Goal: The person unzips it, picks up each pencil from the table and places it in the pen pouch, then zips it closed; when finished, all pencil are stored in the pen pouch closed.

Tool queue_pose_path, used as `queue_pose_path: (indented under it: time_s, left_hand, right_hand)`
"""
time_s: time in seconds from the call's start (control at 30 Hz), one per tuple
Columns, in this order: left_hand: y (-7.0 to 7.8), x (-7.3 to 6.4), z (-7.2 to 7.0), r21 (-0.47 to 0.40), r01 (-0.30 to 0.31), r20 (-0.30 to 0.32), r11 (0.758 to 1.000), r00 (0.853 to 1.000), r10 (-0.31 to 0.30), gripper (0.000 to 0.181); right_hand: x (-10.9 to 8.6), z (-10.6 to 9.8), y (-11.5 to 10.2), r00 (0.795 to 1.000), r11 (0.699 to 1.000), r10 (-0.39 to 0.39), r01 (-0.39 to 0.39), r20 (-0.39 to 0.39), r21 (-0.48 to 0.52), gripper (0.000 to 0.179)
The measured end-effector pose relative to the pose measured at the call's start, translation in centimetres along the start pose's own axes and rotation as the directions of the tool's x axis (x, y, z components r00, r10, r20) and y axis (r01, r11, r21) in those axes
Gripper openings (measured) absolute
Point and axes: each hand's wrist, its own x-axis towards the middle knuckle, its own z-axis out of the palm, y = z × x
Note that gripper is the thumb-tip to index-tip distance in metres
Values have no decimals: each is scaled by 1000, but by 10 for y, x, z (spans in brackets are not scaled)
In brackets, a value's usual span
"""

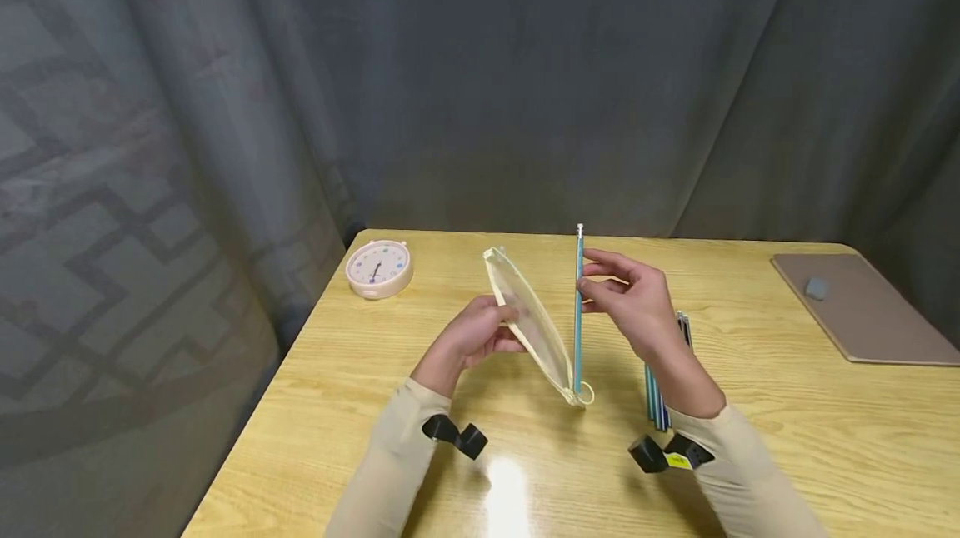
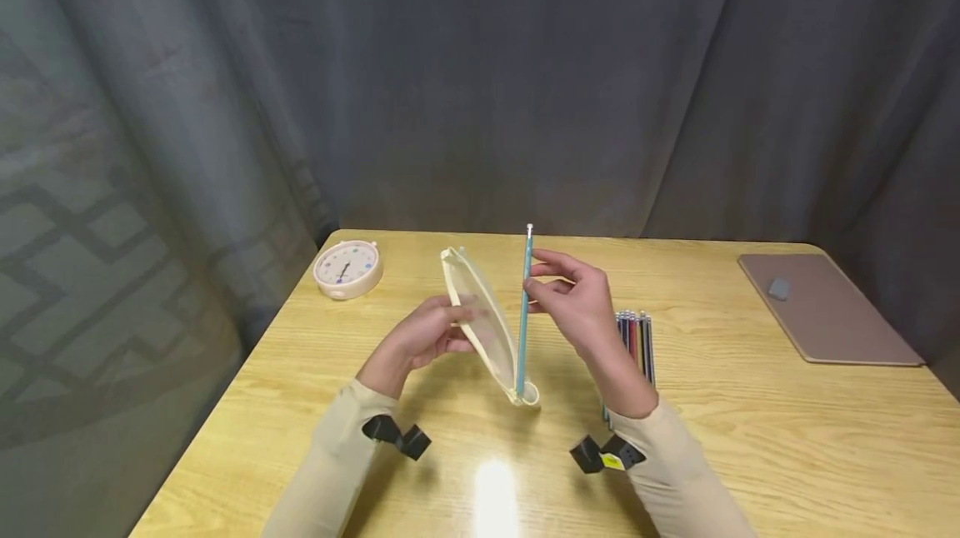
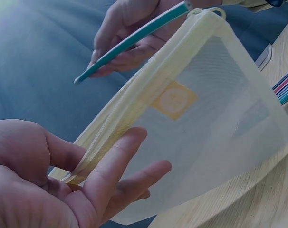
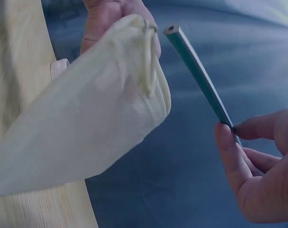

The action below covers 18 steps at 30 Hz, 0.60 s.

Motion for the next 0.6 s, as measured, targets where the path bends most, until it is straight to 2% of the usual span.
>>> queue_pose_path:
  time_s: [0.17,0.27,0.4,0.6]
  left_hand:
    - [1,-1,2,43,10,10,999,1000,-10,36]
    - [2,-2,2,57,7,25,998,1000,-8,38]
    - [4,-2,3,70,3,33,998,999,-5,40]
    - [2,-2,5,84,7,9,996,1000,-8,41]
  right_hand:
    - [1,8,2,997,996,-33,39,-66,80,45]
    - [1,13,2,990,992,-71,82,-118,92,44]
    - [1,18,5,976,985,-165,170,-141,30,41]
    - [-5,24,9,956,957,-282,275,-75,-96,39]
